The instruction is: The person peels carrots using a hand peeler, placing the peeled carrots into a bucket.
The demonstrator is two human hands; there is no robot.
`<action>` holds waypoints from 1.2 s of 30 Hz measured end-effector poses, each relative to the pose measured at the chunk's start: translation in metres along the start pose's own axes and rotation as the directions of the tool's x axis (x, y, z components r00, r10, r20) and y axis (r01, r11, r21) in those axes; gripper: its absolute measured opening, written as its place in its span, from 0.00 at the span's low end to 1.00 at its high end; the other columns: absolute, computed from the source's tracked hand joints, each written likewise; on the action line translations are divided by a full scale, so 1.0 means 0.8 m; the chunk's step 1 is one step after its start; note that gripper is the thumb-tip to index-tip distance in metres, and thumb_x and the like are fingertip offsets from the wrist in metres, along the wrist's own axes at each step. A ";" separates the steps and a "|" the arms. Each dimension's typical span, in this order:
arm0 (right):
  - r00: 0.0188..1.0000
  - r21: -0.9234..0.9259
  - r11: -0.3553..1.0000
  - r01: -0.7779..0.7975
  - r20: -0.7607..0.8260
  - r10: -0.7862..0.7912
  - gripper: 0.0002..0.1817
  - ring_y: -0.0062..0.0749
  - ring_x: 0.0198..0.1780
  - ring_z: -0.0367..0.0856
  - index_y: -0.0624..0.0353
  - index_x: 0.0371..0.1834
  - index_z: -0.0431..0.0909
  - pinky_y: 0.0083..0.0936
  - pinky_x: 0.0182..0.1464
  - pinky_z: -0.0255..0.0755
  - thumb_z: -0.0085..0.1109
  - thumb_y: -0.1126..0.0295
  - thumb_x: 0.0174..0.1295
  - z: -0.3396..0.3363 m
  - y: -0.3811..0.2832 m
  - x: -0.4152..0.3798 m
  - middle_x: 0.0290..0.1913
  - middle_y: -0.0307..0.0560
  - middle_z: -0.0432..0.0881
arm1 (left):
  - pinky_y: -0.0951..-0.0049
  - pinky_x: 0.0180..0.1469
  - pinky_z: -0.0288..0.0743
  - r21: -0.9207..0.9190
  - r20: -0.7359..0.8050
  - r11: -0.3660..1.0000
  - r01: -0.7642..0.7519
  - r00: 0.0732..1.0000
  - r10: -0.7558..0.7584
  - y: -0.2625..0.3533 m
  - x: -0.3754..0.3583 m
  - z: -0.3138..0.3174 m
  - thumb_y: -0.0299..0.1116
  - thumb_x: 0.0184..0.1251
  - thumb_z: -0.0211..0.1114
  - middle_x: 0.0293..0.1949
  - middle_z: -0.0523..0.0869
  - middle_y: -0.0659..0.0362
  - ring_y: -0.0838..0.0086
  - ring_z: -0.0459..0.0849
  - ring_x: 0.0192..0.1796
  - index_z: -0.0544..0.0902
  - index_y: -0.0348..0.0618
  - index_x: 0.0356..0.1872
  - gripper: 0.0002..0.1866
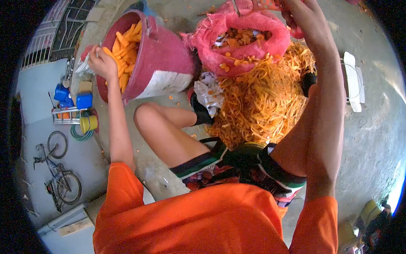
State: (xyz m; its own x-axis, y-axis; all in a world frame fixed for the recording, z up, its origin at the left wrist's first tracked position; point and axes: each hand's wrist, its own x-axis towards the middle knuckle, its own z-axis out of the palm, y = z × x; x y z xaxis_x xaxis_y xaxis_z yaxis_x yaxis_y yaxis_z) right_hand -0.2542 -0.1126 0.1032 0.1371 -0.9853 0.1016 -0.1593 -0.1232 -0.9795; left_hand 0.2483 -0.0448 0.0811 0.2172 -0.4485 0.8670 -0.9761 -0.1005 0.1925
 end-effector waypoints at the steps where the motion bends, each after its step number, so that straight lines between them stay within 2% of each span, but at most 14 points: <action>1: 0.999 -0.073 0.997 -0.023 0.030 0.025 0.24 0.15 0.23 0.67 0.59 0.42 0.81 0.17 0.24 0.60 0.57 0.46 0.73 -0.012 0.000 0.004 0.25 0.30 0.71 | 0.53 0.51 0.73 0.100 -0.062 0.992 -0.077 0.995 0.084 0.021 -0.007 0.008 0.41 0.76 0.55 0.40 0.84 0.46 0.52 0.82 0.47 0.82 0.38 0.48 0.16; 2: 0.999 -0.076 0.996 -0.036 0.014 0.037 0.24 0.15 0.23 0.67 0.59 0.42 0.81 0.17 0.24 0.60 0.57 0.46 0.73 -0.021 0.005 0.011 0.25 0.30 0.71 | 0.51 0.53 0.71 0.200 -0.106 0.969 -0.149 0.979 0.172 0.044 -0.017 0.021 0.38 0.74 0.58 0.42 0.85 0.45 0.50 0.81 0.47 0.83 0.38 0.46 0.13; 5: 0.993 -0.549 0.832 0.077 0.118 -0.014 0.17 0.15 0.24 0.68 0.60 0.46 0.81 0.17 0.25 0.62 0.59 0.55 0.74 -0.035 0.035 0.025 0.25 0.30 0.70 | 0.59 0.51 0.77 -0.418 0.253 0.888 -0.190 0.915 0.315 0.152 -0.061 0.083 0.35 0.69 0.65 0.42 0.88 0.51 0.56 0.85 0.46 0.85 0.42 0.44 0.09; 8: 0.954 -0.593 0.786 0.176 0.301 0.013 0.17 0.38 0.43 0.85 0.61 0.52 0.81 0.32 0.49 0.77 0.69 0.66 0.64 -0.043 0.089 0.035 0.38 0.54 0.84 | 0.65 0.51 0.79 -0.480 0.866 0.833 0.276 0.302 0.399 0.218 -0.144 0.178 0.38 0.74 0.63 0.39 0.90 0.57 0.71 0.87 0.43 0.86 0.46 0.53 0.13; 9: 0.936 -0.533 0.804 0.265 0.342 -0.082 0.18 0.45 0.43 0.87 0.61 0.53 0.80 0.37 0.49 0.77 0.70 0.68 0.61 -0.042 0.092 0.031 0.37 0.57 0.85 | 0.63 0.53 0.80 -0.511 0.860 0.843 0.169 0.094 0.502 0.216 -0.178 0.228 0.37 0.75 0.59 0.45 0.89 0.55 0.67 0.87 0.48 0.85 0.47 0.55 0.14; 11: 0.929 -0.568 0.766 0.302 0.356 -0.102 0.18 0.49 0.46 0.86 0.61 0.53 0.80 0.39 0.50 0.77 0.69 0.71 0.60 -0.038 0.087 0.023 0.40 0.57 0.85 | 0.59 0.59 0.79 -0.552 0.826 0.823 -0.134 0.045 0.561 0.198 -0.245 0.303 0.29 0.69 0.62 0.57 0.84 0.55 0.64 0.83 0.59 0.83 0.49 0.59 0.18; 14: 0.954 -0.610 0.754 0.242 0.291 -0.071 0.18 0.54 0.51 0.84 0.61 0.54 0.79 0.42 0.53 0.77 0.67 0.75 0.59 -0.044 0.102 0.025 0.46 0.58 0.84 | 0.56 0.65 0.75 -0.276 0.885 0.785 -0.555 0.172 0.433 0.178 -0.254 0.368 0.22 0.60 0.66 0.65 0.76 0.55 0.62 0.76 0.67 0.80 0.51 0.63 0.28; 19: 0.976 -0.605 0.782 0.146 0.219 -0.013 0.20 0.56 0.56 0.81 0.59 0.56 0.79 0.41 0.56 0.76 0.66 0.77 0.58 -0.051 0.113 0.032 0.53 0.59 0.82 | 0.56 0.63 0.77 -0.314 0.848 0.749 -0.583 0.183 0.498 0.137 -0.238 0.422 0.24 0.52 0.73 0.60 0.80 0.55 0.59 0.77 0.64 0.81 0.54 0.62 0.32; 22: 0.956 -0.584 0.791 0.185 0.295 -0.006 0.19 0.56 0.55 0.81 0.59 0.55 0.79 0.41 0.56 0.76 0.65 0.77 0.59 -0.051 0.098 0.036 0.51 0.59 0.82 | 0.54 0.60 0.78 -0.315 0.825 0.752 -0.580 0.225 0.519 0.150 -0.230 0.407 0.31 0.59 0.71 0.53 0.84 0.56 0.61 0.80 0.61 0.87 0.56 0.52 0.18; 26: 0.944 -0.617 0.754 0.224 0.331 -0.010 0.17 0.57 0.55 0.81 0.60 0.54 0.79 0.42 0.57 0.75 0.65 0.76 0.59 -0.050 0.094 0.031 0.50 0.60 0.83 | 0.60 0.52 0.83 -0.260 0.825 0.954 -0.151 0.478 0.301 0.165 -0.189 0.331 0.35 0.60 0.77 0.54 0.85 0.55 0.63 0.86 0.51 0.85 0.50 0.56 0.21; 28: 0.921 -0.593 0.739 0.319 0.379 -0.093 0.17 0.57 0.55 0.81 0.60 0.53 0.79 0.43 0.57 0.75 0.65 0.75 0.60 -0.052 0.107 0.036 0.50 0.60 0.83 | 0.69 0.51 0.84 -0.391 0.885 0.675 0.625 0.456 0.090 0.167 -0.167 0.281 0.32 0.63 0.76 0.60 0.83 0.52 0.66 0.87 0.53 0.83 0.48 0.59 0.22; 30: 0.906 -0.632 0.711 0.308 0.422 -0.018 0.19 0.53 0.55 0.80 0.56 0.57 0.78 0.40 0.57 0.74 0.67 0.72 0.61 -0.051 0.113 0.041 0.50 0.55 0.82 | 0.76 0.49 0.84 -0.583 0.756 0.588 0.561 0.640 0.138 0.195 -0.134 0.190 0.29 0.64 0.75 0.60 0.83 0.49 0.69 0.88 0.52 0.79 0.45 0.65 0.27; 32: 0.905 -0.620 0.711 0.333 0.423 -0.055 0.20 0.54 0.54 0.81 0.57 0.57 0.78 0.40 0.56 0.74 0.66 0.73 0.61 -0.050 0.124 0.038 0.50 0.56 0.83 | 0.75 0.51 0.84 -0.516 0.856 -0.004 0.857 0.515 -0.053 0.222 -0.109 0.103 0.34 0.68 0.72 0.56 0.86 0.51 0.68 0.88 0.51 0.77 0.42 0.66 0.26; 36: 0.839 -0.584 0.730 0.354 0.544 0.028 0.19 0.54 0.52 0.83 0.61 0.57 0.78 0.39 0.54 0.76 0.64 0.76 0.61 -0.019 0.115 0.035 0.49 0.59 0.84 | 0.73 0.49 0.85 -0.128 0.944 -0.334 0.934 0.217 0.247 0.219 -0.105 0.038 0.41 0.73 0.67 0.52 0.87 0.54 0.69 0.88 0.49 0.78 0.41 0.62 0.22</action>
State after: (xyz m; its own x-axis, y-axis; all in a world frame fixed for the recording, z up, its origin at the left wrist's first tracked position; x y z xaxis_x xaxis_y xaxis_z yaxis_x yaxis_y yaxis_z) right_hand -0.2801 -0.1534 0.0188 0.6421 -0.7657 -0.0372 -0.6391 -0.5079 -0.5775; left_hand 0.0593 -0.0519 0.0279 -0.1928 -0.9610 -0.1982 0.5288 -0.2719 0.8040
